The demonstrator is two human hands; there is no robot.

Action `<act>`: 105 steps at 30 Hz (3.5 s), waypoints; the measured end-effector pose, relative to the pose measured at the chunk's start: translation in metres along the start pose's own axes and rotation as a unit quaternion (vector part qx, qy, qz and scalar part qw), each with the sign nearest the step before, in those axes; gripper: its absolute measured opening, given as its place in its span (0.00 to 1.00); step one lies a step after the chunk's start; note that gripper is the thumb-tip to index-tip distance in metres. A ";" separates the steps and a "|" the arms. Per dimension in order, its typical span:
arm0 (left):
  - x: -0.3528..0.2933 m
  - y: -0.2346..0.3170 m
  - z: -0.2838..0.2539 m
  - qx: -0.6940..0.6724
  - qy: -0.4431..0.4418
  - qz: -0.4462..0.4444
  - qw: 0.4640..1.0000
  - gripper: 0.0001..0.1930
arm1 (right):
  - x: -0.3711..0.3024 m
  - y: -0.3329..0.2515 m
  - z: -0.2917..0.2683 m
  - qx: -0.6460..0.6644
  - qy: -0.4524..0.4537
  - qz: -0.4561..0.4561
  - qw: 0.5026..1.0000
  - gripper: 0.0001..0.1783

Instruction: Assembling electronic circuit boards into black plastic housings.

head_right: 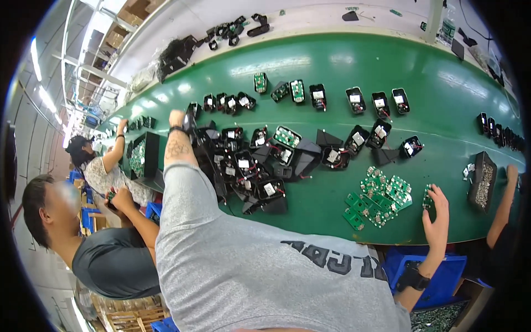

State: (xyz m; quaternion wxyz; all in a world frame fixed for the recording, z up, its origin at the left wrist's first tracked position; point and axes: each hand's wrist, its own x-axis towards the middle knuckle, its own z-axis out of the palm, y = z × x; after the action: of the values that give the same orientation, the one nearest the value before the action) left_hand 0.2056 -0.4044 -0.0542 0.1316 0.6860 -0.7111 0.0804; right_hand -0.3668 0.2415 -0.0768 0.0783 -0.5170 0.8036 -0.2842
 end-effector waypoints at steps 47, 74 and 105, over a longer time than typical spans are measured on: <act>-0.368 0.316 -0.188 -0.670 -0.402 0.172 0.600 0.44 | 0.082 -0.119 0.057 0.618 -0.026 -0.190 0.763 0.37; -0.384 0.339 -0.156 -0.732 -0.492 0.059 0.468 0.36 | 0.069 -0.133 0.041 0.464 -0.083 -0.182 0.863 0.24; -0.406 0.364 -0.129 -0.728 -0.279 0.071 0.622 0.16 | 0.068 -0.140 0.054 0.135 0.252 -0.164 0.944 0.12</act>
State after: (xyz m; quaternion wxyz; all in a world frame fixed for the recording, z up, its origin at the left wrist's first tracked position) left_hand -0.1377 0.0379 -0.0276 0.3772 0.3029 -0.5862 -0.6499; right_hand -0.2647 0.1194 -0.0347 -0.1051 -0.5377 0.6554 -0.5200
